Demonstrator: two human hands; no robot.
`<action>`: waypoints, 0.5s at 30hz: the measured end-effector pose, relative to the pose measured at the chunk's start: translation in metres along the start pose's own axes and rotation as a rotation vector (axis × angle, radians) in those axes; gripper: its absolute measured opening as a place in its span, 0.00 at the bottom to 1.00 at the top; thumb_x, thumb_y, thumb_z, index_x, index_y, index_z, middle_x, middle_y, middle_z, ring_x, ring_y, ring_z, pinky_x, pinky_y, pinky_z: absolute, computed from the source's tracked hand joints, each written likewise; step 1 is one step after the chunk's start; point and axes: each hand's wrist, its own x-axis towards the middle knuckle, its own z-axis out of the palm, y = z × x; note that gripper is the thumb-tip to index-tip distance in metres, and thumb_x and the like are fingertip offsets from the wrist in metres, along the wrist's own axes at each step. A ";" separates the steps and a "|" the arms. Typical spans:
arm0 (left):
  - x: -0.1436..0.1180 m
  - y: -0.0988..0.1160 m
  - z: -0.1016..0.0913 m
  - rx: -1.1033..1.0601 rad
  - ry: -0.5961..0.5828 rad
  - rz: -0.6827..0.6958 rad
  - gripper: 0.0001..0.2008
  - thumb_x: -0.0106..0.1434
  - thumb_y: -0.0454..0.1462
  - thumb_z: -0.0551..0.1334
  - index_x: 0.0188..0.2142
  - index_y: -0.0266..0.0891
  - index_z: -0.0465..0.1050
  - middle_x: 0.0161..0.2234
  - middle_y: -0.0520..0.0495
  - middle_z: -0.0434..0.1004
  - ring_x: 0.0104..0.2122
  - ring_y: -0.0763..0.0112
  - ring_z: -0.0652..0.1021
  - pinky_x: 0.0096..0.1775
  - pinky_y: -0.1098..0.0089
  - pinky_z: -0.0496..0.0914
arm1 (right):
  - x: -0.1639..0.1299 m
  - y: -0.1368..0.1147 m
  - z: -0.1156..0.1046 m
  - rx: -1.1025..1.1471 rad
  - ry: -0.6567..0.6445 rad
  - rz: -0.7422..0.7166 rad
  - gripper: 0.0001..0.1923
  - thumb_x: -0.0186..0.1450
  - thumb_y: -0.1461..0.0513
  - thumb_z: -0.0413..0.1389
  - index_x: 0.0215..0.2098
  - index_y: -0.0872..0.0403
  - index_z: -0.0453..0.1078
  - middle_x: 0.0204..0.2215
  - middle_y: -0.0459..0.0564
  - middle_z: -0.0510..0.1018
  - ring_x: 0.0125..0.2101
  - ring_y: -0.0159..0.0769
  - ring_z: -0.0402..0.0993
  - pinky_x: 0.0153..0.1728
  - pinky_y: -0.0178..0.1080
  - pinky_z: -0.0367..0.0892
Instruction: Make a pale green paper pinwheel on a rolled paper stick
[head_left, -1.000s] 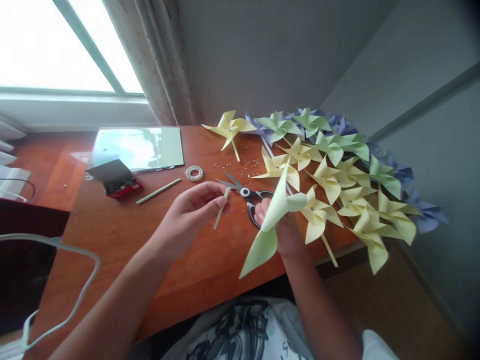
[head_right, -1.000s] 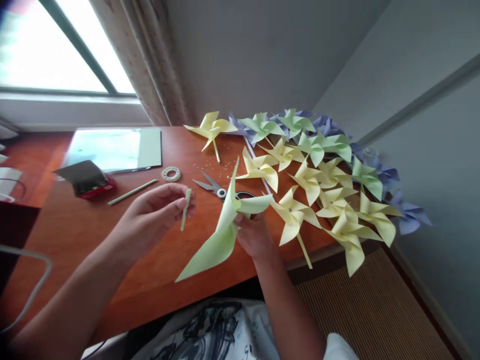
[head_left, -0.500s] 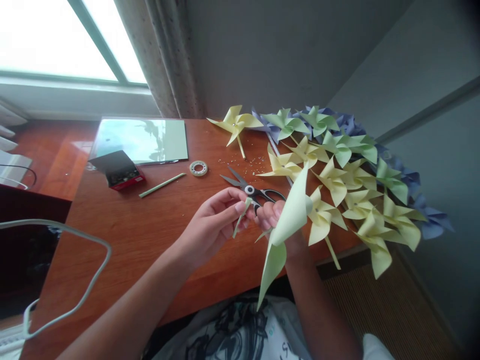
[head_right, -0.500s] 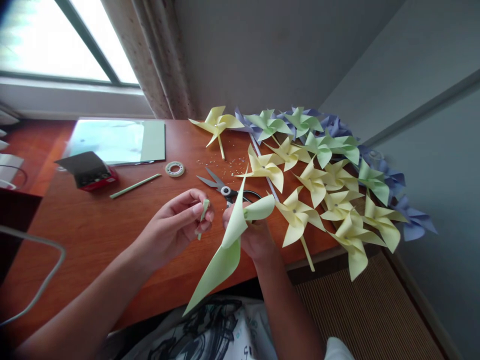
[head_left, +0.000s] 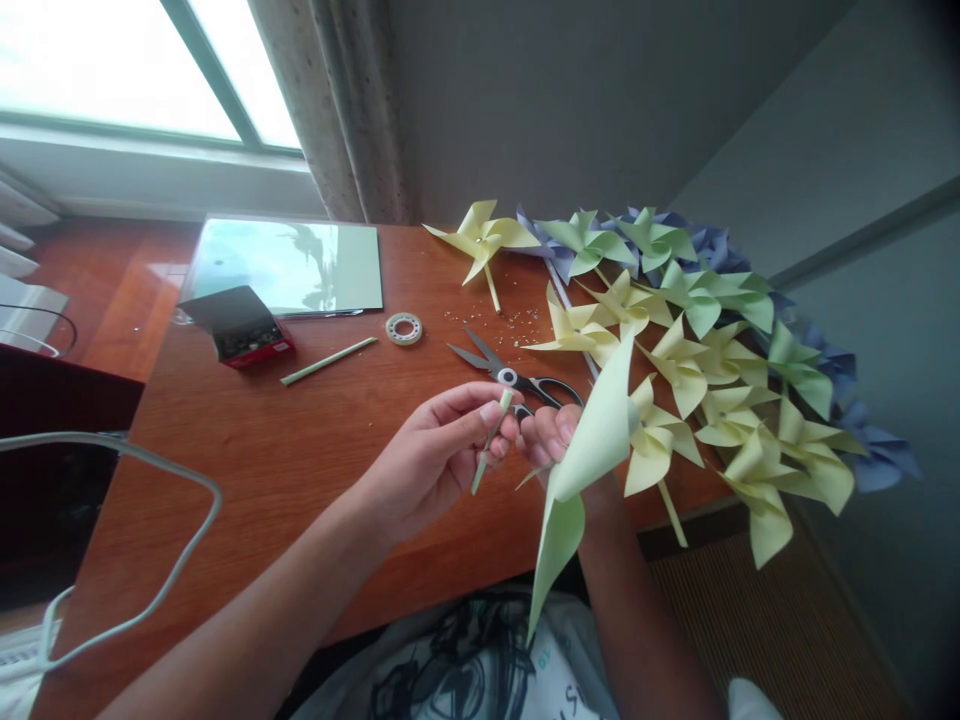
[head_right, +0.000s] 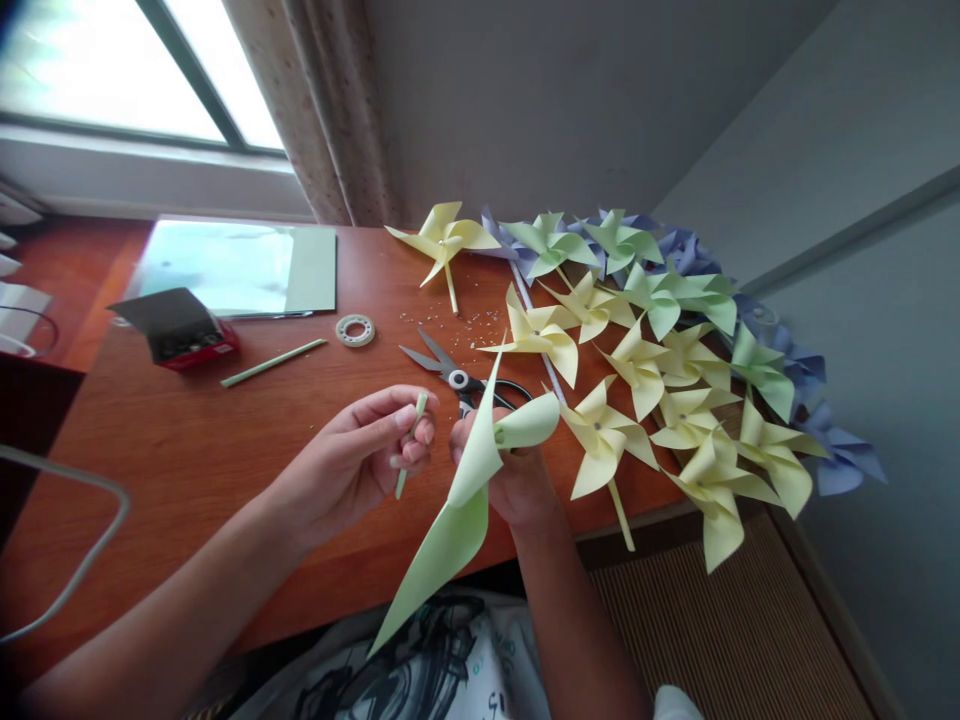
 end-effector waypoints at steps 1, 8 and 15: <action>0.000 0.000 0.000 -0.013 -0.006 -0.009 0.05 0.62 0.33 0.70 0.39 0.35 0.81 0.30 0.48 0.79 0.26 0.80 0.76 0.30 0.80 0.70 | 0.000 0.000 0.000 -0.001 0.001 0.006 0.30 0.54 0.37 0.62 0.17 0.48 0.57 0.17 0.40 0.50 0.18 0.33 0.51 0.23 0.39 0.59; 0.000 0.000 0.000 -0.047 -0.021 -0.012 0.03 0.65 0.31 0.66 0.38 0.35 0.79 0.31 0.47 0.78 0.28 0.78 0.76 0.32 0.79 0.71 | -0.001 -0.004 0.004 0.054 -0.013 0.035 0.28 0.55 0.39 0.62 0.18 0.48 0.56 0.17 0.41 0.54 0.19 0.34 0.51 0.25 0.40 0.57; -0.001 -0.003 0.000 0.007 -0.022 0.040 0.02 0.65 0.33 0.67 0.36 0.36 0.79 0.31 0.48 0.78 0.29 0.77 0.75 0.33 0.77 0.70 | -0.003 -0.008 0.007 0.184 -0.074 0.047 0.25 0.55 0.43 0.66 0.19 0.48 0.62 0.18 0.40 0.57 0.20 0.33 0.52 0.25 0.37 0.55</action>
